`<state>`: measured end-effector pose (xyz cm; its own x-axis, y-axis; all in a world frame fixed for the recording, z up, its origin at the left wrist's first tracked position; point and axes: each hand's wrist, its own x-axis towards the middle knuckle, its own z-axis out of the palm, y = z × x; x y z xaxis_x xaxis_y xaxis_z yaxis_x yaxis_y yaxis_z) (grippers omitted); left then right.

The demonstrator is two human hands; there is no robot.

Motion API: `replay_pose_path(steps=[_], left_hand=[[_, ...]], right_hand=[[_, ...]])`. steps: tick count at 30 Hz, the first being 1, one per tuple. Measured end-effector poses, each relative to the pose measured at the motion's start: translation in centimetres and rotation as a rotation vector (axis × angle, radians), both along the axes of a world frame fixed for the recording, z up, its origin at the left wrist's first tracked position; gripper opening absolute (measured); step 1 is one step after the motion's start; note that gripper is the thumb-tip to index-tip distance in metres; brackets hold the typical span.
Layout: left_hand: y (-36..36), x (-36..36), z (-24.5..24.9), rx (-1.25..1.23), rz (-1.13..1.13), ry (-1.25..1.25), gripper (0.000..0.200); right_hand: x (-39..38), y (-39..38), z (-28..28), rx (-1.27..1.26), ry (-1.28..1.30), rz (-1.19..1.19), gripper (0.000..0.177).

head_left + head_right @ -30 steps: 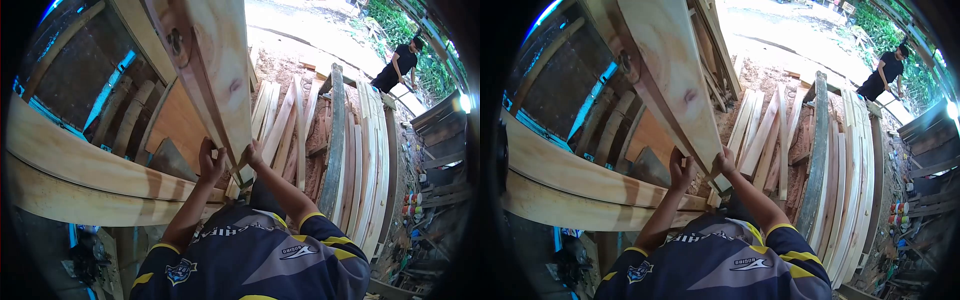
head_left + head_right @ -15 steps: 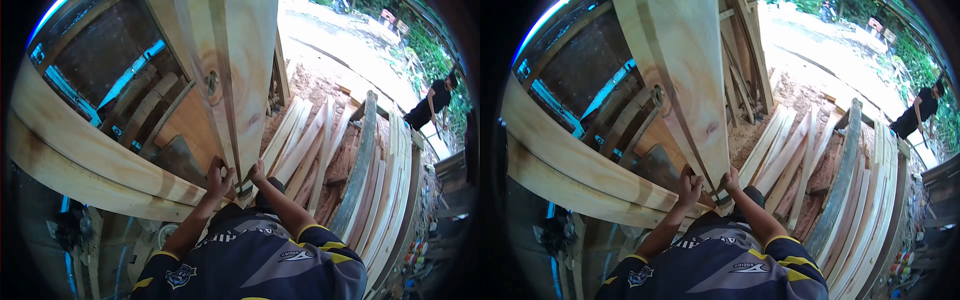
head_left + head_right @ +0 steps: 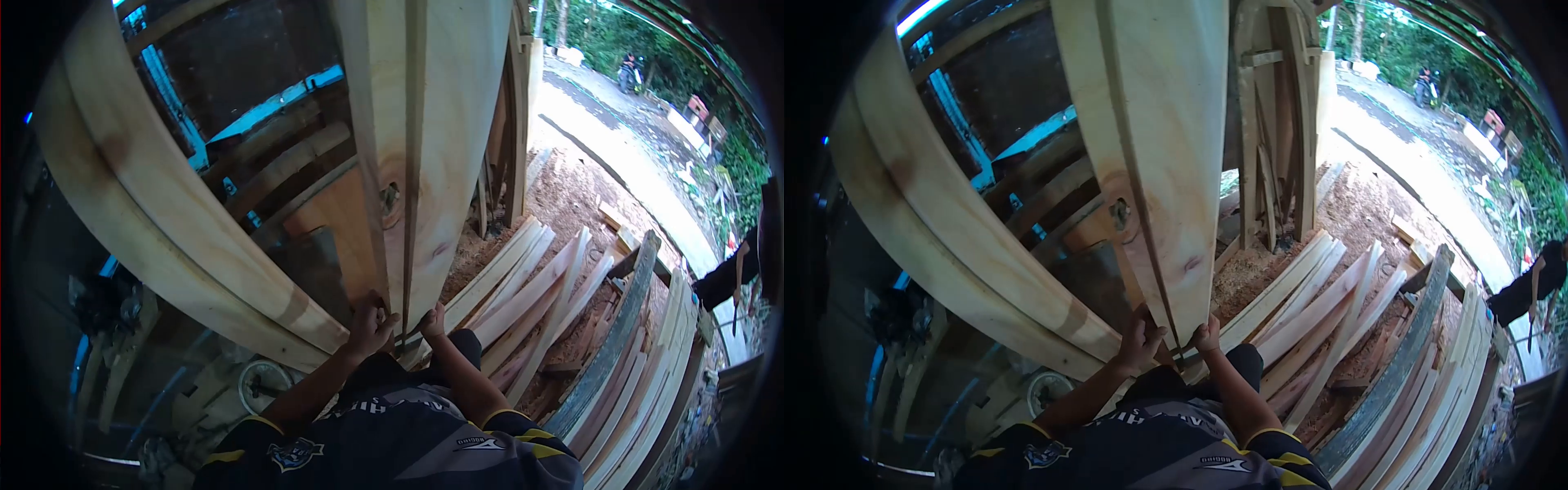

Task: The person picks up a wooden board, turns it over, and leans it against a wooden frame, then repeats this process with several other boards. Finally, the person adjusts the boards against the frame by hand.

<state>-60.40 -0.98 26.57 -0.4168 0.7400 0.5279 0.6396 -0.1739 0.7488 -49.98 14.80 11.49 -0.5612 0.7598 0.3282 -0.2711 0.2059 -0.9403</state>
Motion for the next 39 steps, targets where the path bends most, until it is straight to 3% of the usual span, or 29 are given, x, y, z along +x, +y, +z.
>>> replay_pose_path(steps=[2, 5, 9, 12, 14, 15, 18, 21, 25, 28, 30, 33, 39], left_hand=[[-0.2, 0.1, -0.2, -0.015, 0.025, -0.022, 0.037], [-0.6, 0.6, 1.5, -0.040, 0.071, 0.031, 0.037], [-1.0, 0.3, 2.7, -0.069, 0.085, 0.110, 0.035], [-0.7, 0.0, 3.2, -0.070, 0.052, 0.099, 0.034], [-0.3, 0.0, 3.8, -0.280, 0.125, 0.013, 0.034], [-0.3, -0.2, 4.0, -0.280, 0.143, 0.099, 0.036], [-0.2, 0.4, 6.1, -0.427, 0.155, -0.042, 0.041], [0.1, -1.6, 2.3, -0.488, 0.094, -0.026, 0.046], [-1.1, 0.4, 16.8, -0.629, 0.107, -0.029, 0.046], [-0.6, 0.2, 23.6, -0.438, 0.291, -0.252, 0.049], [-0.4, -0.4, 25.6, 0.102, 0.267, -0.467, 0.051], [1.5, -0.5, 30.7, 0.262, 0.306, -0.300, 0.052], [6.7, -0.9, 29.9, 0.331, 0.371, -0.115, 0.050]], right_hand=[[0.8, 0.8, -0.8, -0.012, -0.014, 0.129, 0.105], [2.7, 2.5, 2.6, 0.030, -0.136, 0.379, 0.096], [3.5, 6.1, 10.0, -0.038, -0.065, 0.319, 0.094], [1.7, 7.9, 25.0, 0.113, 0.165, 0.273, 0.097], [0.4, 7.1, 35.0, 0.130, 0.265, 0.312, 0.098], [-0.2, 6.8, 37.6, 0.137, 0.364, 0.349, 0.099], [-1.5, 6.9, 38.2, 0.009, 0.245, 0.372, 0.102], [-1.5, 6.8, 38.4, -0.093, 0.140, 0.367, 0.099], [-2.0, 6.2, 41.5, -0.107, 0.150, 0.385, 0.093], [-2.8, 6.2, 41.1, -0.036, 0.155, 0.373, 0.089], [-3.1, 6.2, 40.6, -0.048, 0.144, 0.418, 0.090], [-3.1, 5.9, 40.8, -0.109, 0.104, 0.467, 0.092], [-3.9, 6.0, 39.0, -0.091, 0.149, 0.448, 0.094]])
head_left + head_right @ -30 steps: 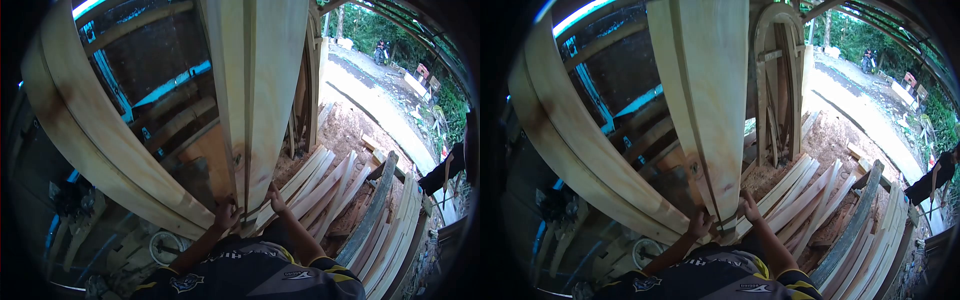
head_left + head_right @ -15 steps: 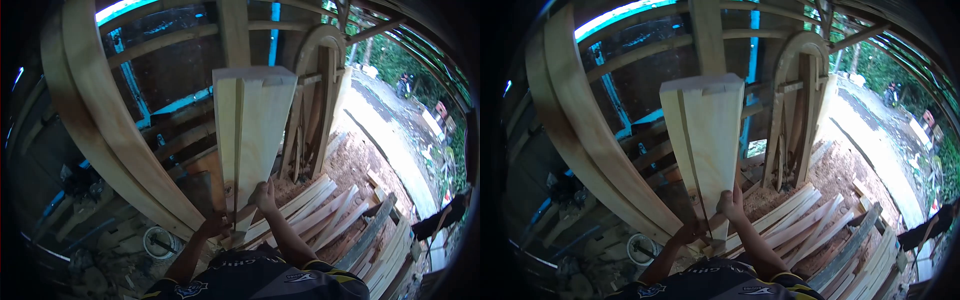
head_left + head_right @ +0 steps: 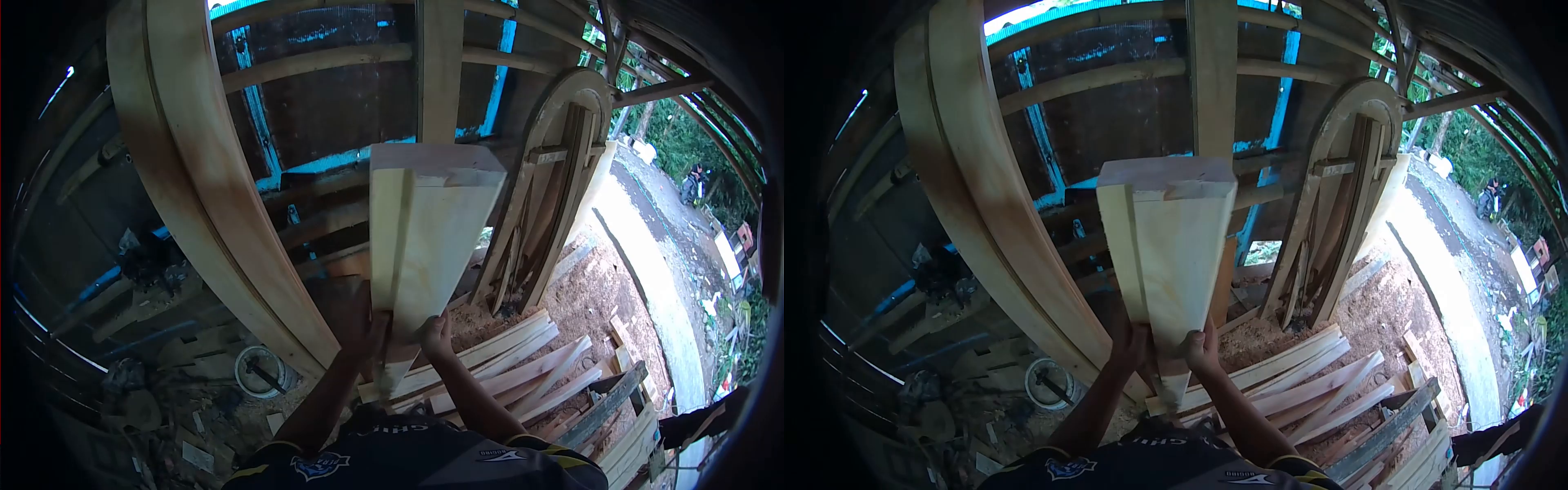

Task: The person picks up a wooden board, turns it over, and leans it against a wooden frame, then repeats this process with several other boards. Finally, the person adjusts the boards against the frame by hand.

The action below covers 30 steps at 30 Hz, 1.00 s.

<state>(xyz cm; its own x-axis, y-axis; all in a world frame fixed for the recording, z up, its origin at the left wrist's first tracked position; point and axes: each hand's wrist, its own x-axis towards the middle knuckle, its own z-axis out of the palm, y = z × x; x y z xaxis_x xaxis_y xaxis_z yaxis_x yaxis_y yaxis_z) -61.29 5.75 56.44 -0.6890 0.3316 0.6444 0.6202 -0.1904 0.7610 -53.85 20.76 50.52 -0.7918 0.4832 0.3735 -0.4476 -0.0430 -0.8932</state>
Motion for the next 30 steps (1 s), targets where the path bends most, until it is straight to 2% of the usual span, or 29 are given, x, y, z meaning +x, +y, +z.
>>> replay_pose_path(steps=[1, 3, 5, 8, 11, 14, 16, 19, 20, 23, 25, 27, 28, 29, 30], left_hand=[[0.4, 0.3, -0.4, -0.002, -0.007, -0.012, 0.050], [0.9, 0.9, -1.1, -0.002, -0.080, -0.262, 0.050], [1.2, 0.9, -1.1, -0.023, -0.068, -0.272, 0.052], [1.8, 1.3, 1.5, 0.045, -0.125, -0.228, 0.056], [2.0, 0.6, 0.9, -0.048, -0.149, -0.282, 0.062], [2.0, -0.2, -0.5, -0.015, -0.205, -0.272, 0.066], [1.5, -0.8, 0.1, -0.038, -0.152, -0.055, 0.061], [0.5, -1.4, 0.5, -0.071, -0.168, -0.093, 0.067], [0.3, -1.8, 0.4, -0.067, -0.164, -0.102, 0.067], [0.0, -2.8, 0.1, -0.063, -0.134, -0.098, 0.066], [0.0, -3.6, -0.2, -0.047, -0.141, -0.170, 0.063], [0.0, -4.6, -0.6, -0.041, -0.082, -0.121, 0.062], [-0.1, -5.1, -0.7, -0.006, -0.119, -0.175, 0.062], [-0.1, -5.5, -0.8, 0.030, -0.153, -0.230, 0.061], [0.0, -5.9, -0.6, 0.055, -0.097, -0.239, 0.051]], right_hand=[[0.0, 0.0, -1.1, -0.014, -0.011, -0.028, 0.093], [-0.4, 0.3, -2.7, -0.040, 0.013, -0.087, 0.091], [0.0, 0.7, -3.2, -0.063, 0.031, -0.145, 0.089], [1.3, 1.9, -3.3, -0.129, -0.124, -0.050, 0.082], [1.4, 1.3, -1.4, -0.311, -0.162, -0.150, 0.083], [1.7, 1.8, -3.3, -0.206, -0.136, -0.224, 0.095], [1.4, 0.9, -2.4, -0.182, -0.168, -0.273, 0.105], [0.6, 0.2, -1.6, -0.141, -0.153, -0.314, 0.107], [0.4, -0.1, -1.2, -0.031, -0.198, -0.350, 0.109], [-1.3, -1.0, -0.4, -0.029, -0.212, -0.383, 0.111], [-2.2, -0.9, -0.4, -0.069, -0.196, -0.281, 0.111], [-3.4, -0.7, -0.2, -0.032, -0.202, -0.188, 0.107], [-4.2, -1.0, 0.1, -0.031, -0.207, -0.257, 0.114], [-4.9, -1.3, 0.4, -0.014, -0.211, -0.282, 0.109], [-5.3, -1.2, 0.5, 0.057, -0.246, -0.279, 0.106]])
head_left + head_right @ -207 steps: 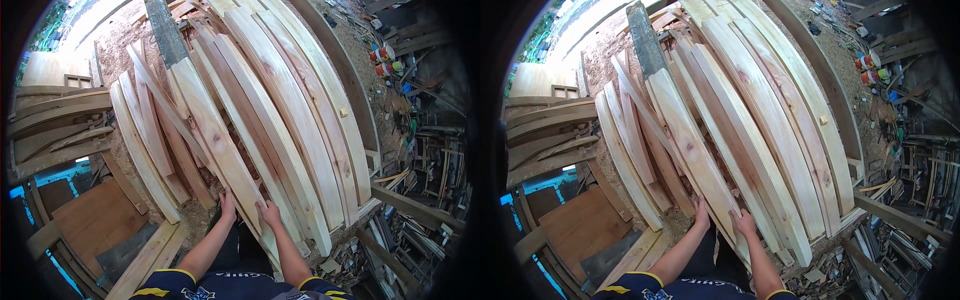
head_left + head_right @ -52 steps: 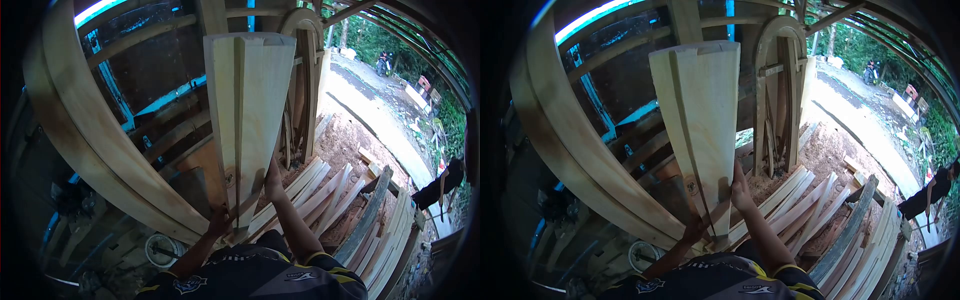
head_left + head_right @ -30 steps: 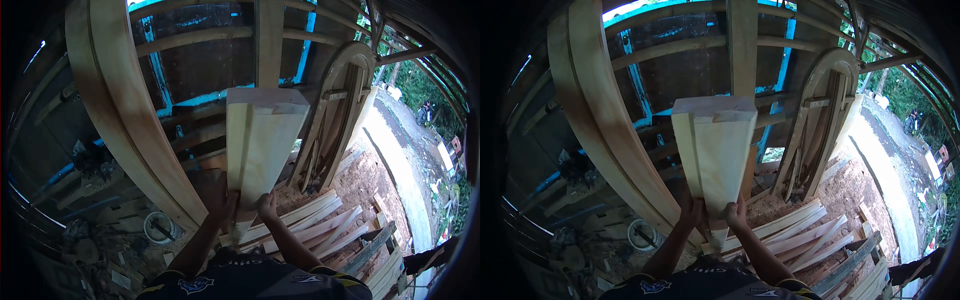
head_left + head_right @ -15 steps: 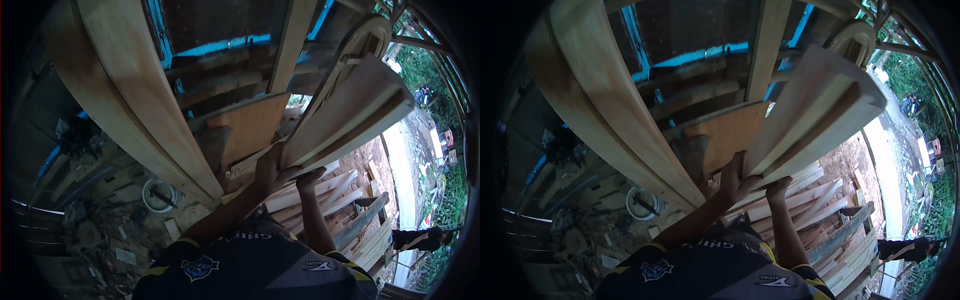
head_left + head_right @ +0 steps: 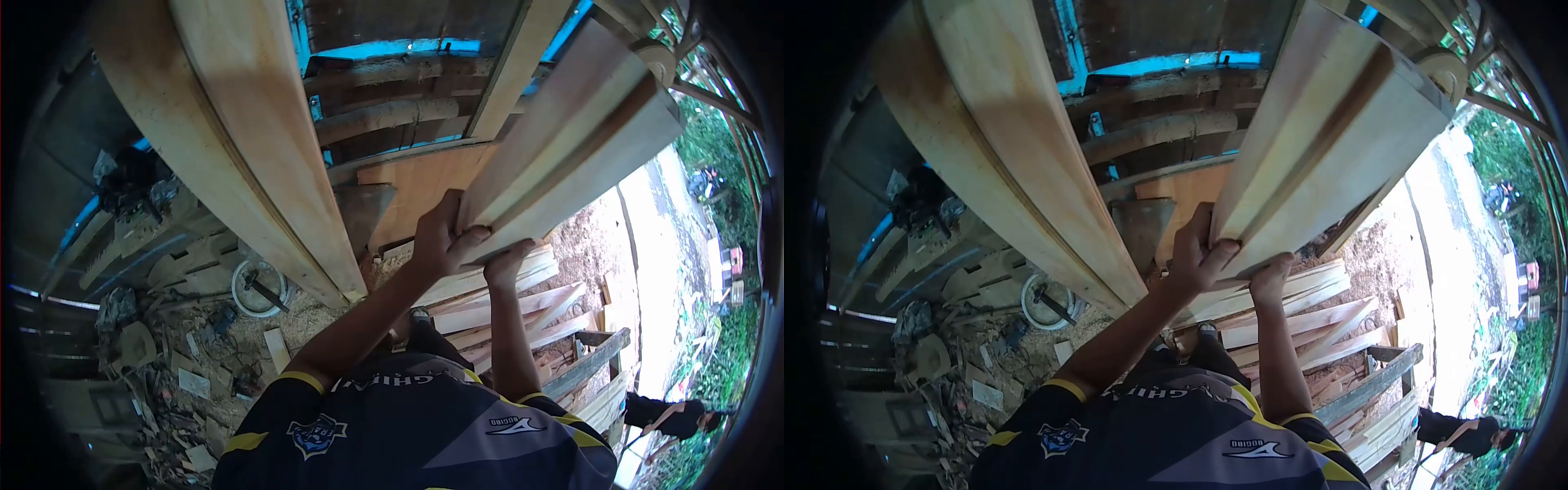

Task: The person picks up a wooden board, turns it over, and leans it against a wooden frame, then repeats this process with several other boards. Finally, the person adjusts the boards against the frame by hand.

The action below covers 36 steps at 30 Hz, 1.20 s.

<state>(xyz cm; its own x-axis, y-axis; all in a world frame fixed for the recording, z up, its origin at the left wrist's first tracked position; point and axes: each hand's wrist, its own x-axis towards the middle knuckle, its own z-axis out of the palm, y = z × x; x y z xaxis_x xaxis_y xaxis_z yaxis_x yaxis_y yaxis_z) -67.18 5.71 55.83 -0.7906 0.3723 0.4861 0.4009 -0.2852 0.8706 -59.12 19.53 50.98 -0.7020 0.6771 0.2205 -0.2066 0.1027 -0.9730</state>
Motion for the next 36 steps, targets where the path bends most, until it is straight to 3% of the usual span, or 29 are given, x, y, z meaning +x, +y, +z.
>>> replay_pose_path(steps=[3, 5, 8, 13, 17, 20, 24, 27, 29, 36], left_hand=[[-0.5, -0.9, 0.4, -0.063, 0.095, -0.026, 0.049], [-0.6, -1.4, 0.2, -0.062, 0.148, 0.036, 0.047], [-0.9, -0.7, 0.5, 0.042, 0.056, -0.129, 0.038], [0.2, 2.1, 0.9, 0.058, 0.192, -0.016, 0.037], [1.3, 2.4, -0.3, 0.064, 0.328, 0.116, 0.038], [1.8, 2.7, 0.1, 0.019, 0.351, 0.054, 0.039], [3.5, 2.6, 4.2, 0.040, 0.380, 0.045, 0.039], [4.6, 1.7, 5.6, 0.122, 0.399, 0.187, 0.037], [4.7, 1.3, 6.0, 0.079, 0.336, 0.206, 0.054], [5.3, 0.0, 3.8, 0.061, 0.335, 0.250, 0.062]], right_hand=[[-1.9, 0.3, -1.9, 0.023, 0.011, 0.017, 0.096], [-3.2, 0.8, -3.7, 0.172, 0.052, -0.033, 0.095], [-3.2, -0.1, -0.2, 0.135, 0.071, 0.134, 0.096], [-2.9, 1.0, 0.2, 0.063, 0.181, 0.298, 0.093], [-1.9, 0.8, 0.7, 0.015, 0.212, 0.290, 0.086], [-2.4, 1.5, 0.9, 0.056, 0.180, 0.251, 0.077], [-3.5, 2.9, 4.4, 0.076, 0.218, 0.311, 0.075], [-4.3, 3.9, 6.1, 0.090, 0.202, 0.301, 0.078], [-4.7, 4.3, 6.5, 0.053, 0.239, 0.300, 0.080], [-6.1, 5.6, 4.6, 0.144, 0.268, 0.330, 0.085]])
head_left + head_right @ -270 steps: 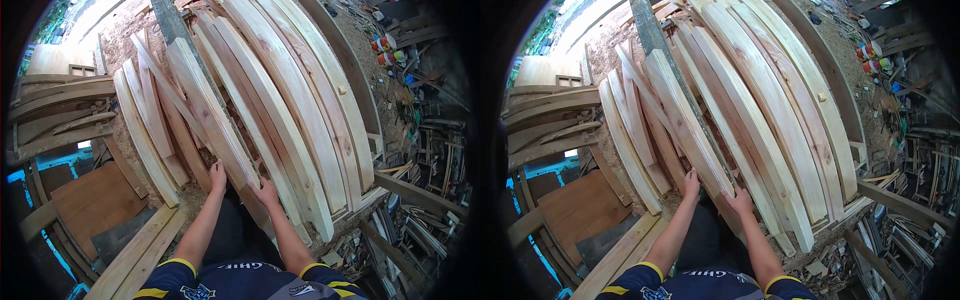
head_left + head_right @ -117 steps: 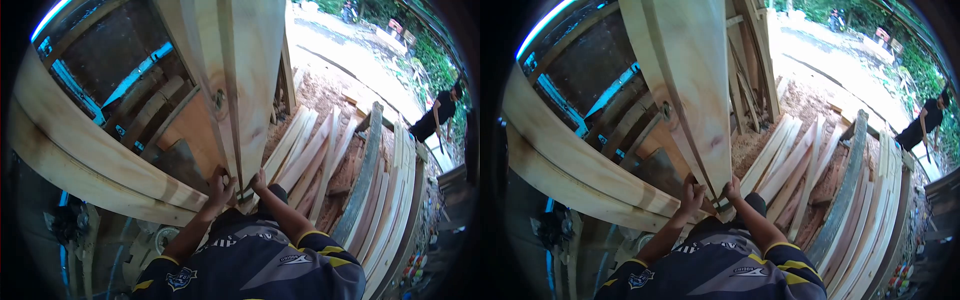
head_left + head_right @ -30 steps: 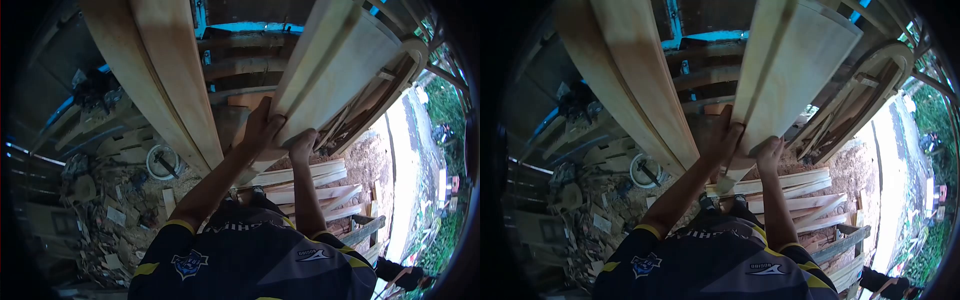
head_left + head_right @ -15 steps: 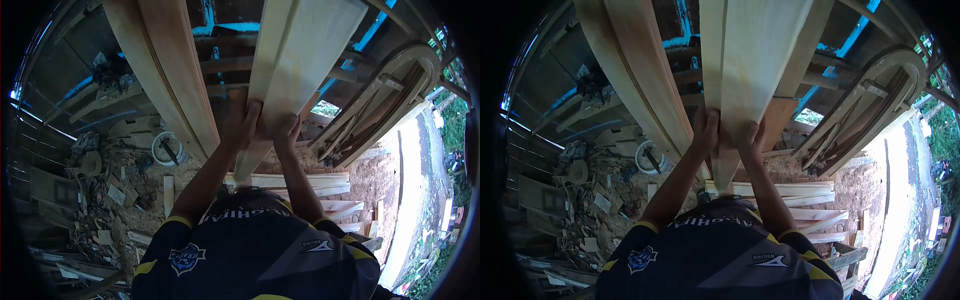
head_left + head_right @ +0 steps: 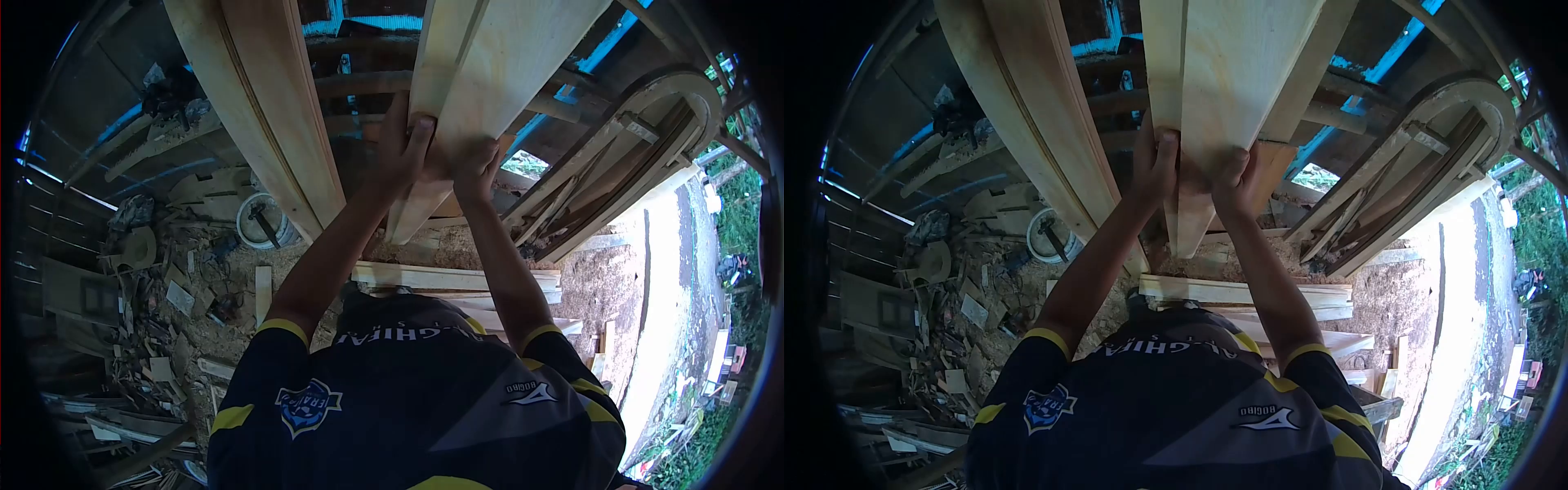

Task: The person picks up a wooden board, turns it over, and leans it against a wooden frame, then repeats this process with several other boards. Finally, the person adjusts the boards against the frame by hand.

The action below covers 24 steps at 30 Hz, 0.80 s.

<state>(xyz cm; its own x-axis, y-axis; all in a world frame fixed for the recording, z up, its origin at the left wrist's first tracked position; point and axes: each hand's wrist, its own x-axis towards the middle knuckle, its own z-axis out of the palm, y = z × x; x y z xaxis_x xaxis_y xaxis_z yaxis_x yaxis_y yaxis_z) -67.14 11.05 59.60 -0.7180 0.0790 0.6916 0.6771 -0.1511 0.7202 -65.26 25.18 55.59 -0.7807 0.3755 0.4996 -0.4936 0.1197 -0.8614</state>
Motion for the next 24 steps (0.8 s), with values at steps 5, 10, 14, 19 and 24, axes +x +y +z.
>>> replay_pose_path(steps=[5, 10, 14, 19, 24], left_hand=[[-0.1, -0.9, -2.6, 0.027, 0.087, 0.049, 0.055], [-1.9, -1.4, -6.1, -0.023, 0.082, -0.036, 0.064], [-2.9, -2.9, -8.1, 0.002, 0.116, -0.019, 0.070], [-5.0, -3.8, -11.4, -0.036, 0.183, -0.040, 0.075], [-7.3, -4.7, -14.8, -0.083, 0.114, -0.180, 0.077]], right_hand=[[-1.1, -0.3, -2.9, -0.046, 0.035, 0.017, 0.085], [-2.0, -1.5, -7.5, -0.085, 0.019, 0.015, 0.085], [-6.6, -0.1, -18.2, -0.161, -0.072, 0.014, 0.077], [-7.0, -2.8, -22.0, -0.126, -0.114, 0.100, 0.076], [-6.6, -6.0, -18.4, -0.072, -0.148, 0.087, 0.100]])
